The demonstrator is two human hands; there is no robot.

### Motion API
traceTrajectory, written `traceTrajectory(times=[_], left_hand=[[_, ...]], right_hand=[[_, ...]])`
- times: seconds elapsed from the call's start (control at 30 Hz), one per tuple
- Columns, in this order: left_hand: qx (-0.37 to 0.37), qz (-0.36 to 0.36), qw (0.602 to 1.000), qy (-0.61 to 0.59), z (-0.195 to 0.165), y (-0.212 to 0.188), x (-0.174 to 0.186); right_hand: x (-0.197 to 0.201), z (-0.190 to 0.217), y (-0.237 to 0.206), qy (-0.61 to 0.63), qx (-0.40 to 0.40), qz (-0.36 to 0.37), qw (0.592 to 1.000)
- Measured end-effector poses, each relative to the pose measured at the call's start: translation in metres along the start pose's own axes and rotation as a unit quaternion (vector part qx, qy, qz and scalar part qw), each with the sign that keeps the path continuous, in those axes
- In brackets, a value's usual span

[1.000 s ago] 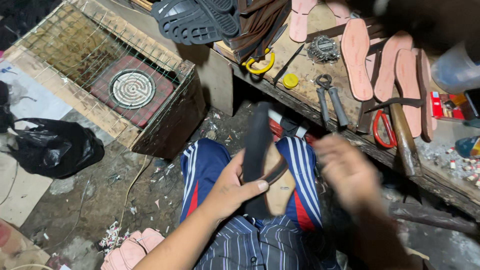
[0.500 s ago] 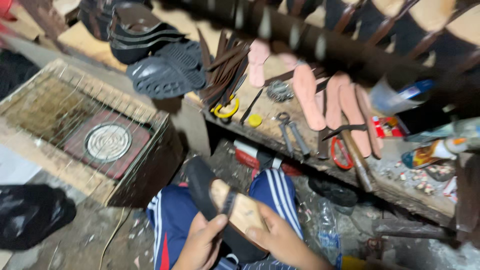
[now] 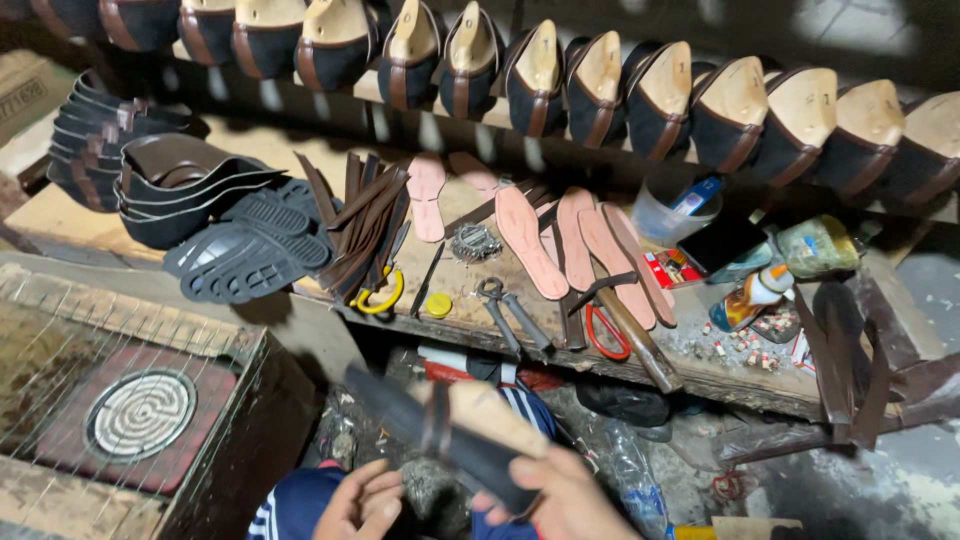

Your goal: The person sits on the floor of a shoe workshop and works on a shoe upper over a wooden last. They hammer the upper and insole with a cobbler's hammer, press and fit the insole board, heat the shoe over a small stove, and pull and shape the upper edges by hand before checking the formed shoe.

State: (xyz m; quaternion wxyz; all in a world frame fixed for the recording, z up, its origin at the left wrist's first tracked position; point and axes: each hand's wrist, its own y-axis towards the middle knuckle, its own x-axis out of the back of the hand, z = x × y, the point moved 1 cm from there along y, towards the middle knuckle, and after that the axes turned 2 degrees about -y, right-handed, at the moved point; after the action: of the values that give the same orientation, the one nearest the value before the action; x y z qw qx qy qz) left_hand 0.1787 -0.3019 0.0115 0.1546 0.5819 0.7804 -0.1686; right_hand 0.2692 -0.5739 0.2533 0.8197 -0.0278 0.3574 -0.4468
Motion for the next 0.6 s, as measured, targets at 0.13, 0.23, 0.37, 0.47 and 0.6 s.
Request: traceTrajectory(times=[0.13,0.23,0.37,0.47,0.6], left_hand=[[0.027,-0.195,0.942,0.271,-0.004,0.005,0.05],[-0.037,-0.223,0.953,0.2,-0.009,0.009,0.046],[-0.04,-0.193,0.957,0.213,-0.016,0.011,0.038],[-0.021,-0.192,0.958,0.212,-0.02,0.009,0.034],[-0.037,-0.229,0.947,0.221,-0.018,0.01,0.03]], right_hand=[[-0.002,0.101,-0.031,-0.021,0.288,-0.019,0.957],[-0.005,0.179,-0.048,-0.168,0.581,-0.159,0.78],[0.006,0.327,-0.021,-0.273,0.646,-0.259,0.665],[0.022,0.403,0.006,-0.334,0.611,-0.299,0.653],[0.037,0.435,0.024,-0.365,0.577,-0.31,0.662]])
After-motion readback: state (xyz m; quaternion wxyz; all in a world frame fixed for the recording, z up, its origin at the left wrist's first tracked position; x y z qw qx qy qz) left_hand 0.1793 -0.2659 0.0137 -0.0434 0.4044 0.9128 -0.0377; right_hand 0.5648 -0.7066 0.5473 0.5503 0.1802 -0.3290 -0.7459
